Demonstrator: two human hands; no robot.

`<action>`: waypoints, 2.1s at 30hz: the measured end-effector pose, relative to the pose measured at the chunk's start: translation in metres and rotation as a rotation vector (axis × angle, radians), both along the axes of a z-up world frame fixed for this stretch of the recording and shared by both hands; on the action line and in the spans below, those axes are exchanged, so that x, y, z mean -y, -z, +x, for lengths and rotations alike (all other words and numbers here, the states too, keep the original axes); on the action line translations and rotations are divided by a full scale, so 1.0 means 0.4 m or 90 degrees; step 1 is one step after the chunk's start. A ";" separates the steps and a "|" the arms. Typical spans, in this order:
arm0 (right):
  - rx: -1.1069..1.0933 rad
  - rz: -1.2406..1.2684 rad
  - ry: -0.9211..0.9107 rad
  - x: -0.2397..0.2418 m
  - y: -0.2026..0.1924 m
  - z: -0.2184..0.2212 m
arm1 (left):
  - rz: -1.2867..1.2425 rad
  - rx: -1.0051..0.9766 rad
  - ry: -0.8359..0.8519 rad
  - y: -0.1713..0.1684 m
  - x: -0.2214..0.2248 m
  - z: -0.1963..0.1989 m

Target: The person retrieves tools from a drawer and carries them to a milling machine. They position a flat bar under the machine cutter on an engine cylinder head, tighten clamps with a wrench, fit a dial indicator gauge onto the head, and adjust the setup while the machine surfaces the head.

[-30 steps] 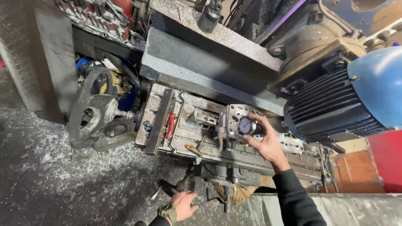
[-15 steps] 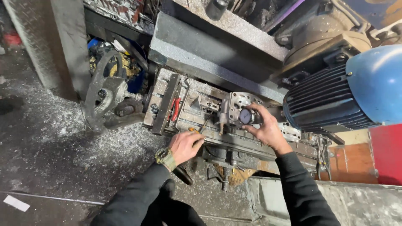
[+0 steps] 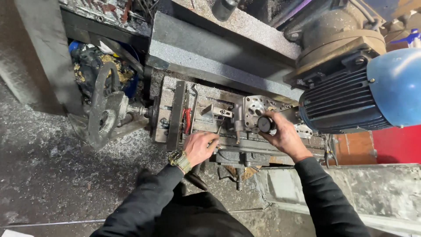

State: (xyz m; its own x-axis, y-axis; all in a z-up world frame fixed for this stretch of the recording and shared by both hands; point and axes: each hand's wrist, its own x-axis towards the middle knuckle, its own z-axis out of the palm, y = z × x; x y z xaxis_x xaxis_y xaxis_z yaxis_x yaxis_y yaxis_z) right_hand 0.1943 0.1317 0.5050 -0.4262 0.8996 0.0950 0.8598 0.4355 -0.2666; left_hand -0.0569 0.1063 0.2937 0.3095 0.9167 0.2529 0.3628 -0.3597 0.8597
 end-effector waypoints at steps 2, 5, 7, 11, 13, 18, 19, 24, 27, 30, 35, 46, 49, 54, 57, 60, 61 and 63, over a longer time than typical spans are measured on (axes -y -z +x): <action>-0.001 0.006 0.017 0.017 0.001 -0.003 | 0.261 0.001 -0.105 0.118 -0.030 0.030; -0.026 -0.025 0.039 0.014 -0.014 -0.019 | 0.058 0.054 0.031 0.072 -0.053 0.067; -0.009 -0.039 0.065 0.008 -0.020 -0.024 | -0.055 0.009 0.102 -0.107 -0.071 0.066; -0.013 -0.023 0.039 0.015 -0.023 -0.035 | 0.141 0.224 0.085 -0.076 -0.086 0.220; 0.009 -0.016 0.042 0.022 -0.022 -0.036 | 0.128 0.217 0.077 -0.056 -0.097 0.267; 0.030 -0.027 0.062 0.022 0.003 -0.025 | 0.128 0.219 0.036 -0.064 -0.092 0.281; 0.003 -0.048 0.095 0.021 0.007 -0.017 | 0.107 0.177 0.047 -0.073 -0.096 0.279; -0.035 -0.098 0.160 0.030 0.016 0.003 | 0.119 0.173 0.054 -0.076 -0.093 0.268; -0.033 -0.092 0.138 0.025 0.004 0.000 | 0.101 0.173 0.054 -0.088 -0.090 0.264; -0.036 -0.121 0.130 0.021 -0.017 -0.014 | 0.082 0.171 0.056 -0.084 -0.091 0.270; 0.031 -0.194 0.124 0.018 -0.068 -0.070 | 0.063 0.166 0.077 -0.079 -0.088 0.266; 0.050 -0.110 0.109 0.018 -0.032 -0.043 | 0.077 0.163 0.065 -0.057 -0.092 0.294; 0.038 -0.120 0.114 0.017 -0.034 -0.046 | 0.076 0.159 0.067 -0.059 -0.089 0.289; 0.041 -0.111 0.129 0.019 -0.046 -0.048 | 0.101 0.158 0.066 -0.048 -0.095 0.293; 0.054 -0.120 0.126 0.021 -0.048 -0.051 | 0.097 0.156 0.081 -0.065 -0.090 0.275; 0.026 -0.100 0.107 0.025 -0.049 -0.057 | 0.082 0.166 0.086 -0.077 -0.089 0.259; 0.039 -0.092 0.097 0.028 -0.052 -0.062 | 0.075 0.150 0.087 -0.072 -0.090 0.263; 0.053 -0.072 0.092 0.031 -0.059 -0.071 | 0.081 0.135 0.095 -0.072 -0.093 0.262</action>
